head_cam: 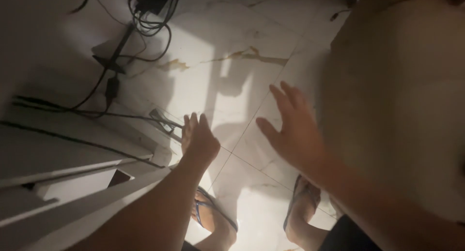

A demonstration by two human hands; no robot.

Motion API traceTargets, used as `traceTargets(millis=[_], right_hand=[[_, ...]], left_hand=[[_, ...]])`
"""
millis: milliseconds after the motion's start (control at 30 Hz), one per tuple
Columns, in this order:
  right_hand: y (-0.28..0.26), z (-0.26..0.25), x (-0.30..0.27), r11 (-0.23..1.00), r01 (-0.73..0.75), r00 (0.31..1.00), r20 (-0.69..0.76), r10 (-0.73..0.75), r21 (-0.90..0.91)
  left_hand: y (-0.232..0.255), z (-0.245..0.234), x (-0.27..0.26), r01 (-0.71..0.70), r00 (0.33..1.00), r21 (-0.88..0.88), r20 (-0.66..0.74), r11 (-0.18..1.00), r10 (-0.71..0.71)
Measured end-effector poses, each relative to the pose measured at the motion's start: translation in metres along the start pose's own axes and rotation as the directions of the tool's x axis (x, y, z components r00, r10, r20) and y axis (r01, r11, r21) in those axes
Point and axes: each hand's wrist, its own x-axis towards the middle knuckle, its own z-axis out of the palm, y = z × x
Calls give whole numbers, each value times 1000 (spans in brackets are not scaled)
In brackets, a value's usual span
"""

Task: The recorder cleans and organizes items on a computer desk.

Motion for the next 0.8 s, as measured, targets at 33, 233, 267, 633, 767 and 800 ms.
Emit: traceTargets(millis=[33, 233, 267, 633, 767, 800], right_hand=[[0, 5, -4, 999, -23, 1000, 19, 23, 27], [7, 25, -27, 994, -74, 992, 105, 65, 83], [9, 30, -26, 996, -64, 993, 106, 56, 69], [37, 79, 1, 999, -39, 989, 144, 41, -11], [58, 91, 13, 994, -13, 989, 144, 28, -105], [60, 91, 16, 995, -21, 988, 149, 36, -102]], left_hand=[[-3, 5, 2, 44, 998, 21, 44, 999, -45], [-29, 45, 1, 124, 989, 59, 72, 991, -128], [-29, 42, 1, 123, 991, 32, 54, 992, -125], [-26, 57, 37, 11, 992, 23, -124, 1000, -9], [5, 33, 32, 1, 985, -6, -174, 1000, -2], [11, 29, 31, 1, 986, -1, -165, 1000, -1]])
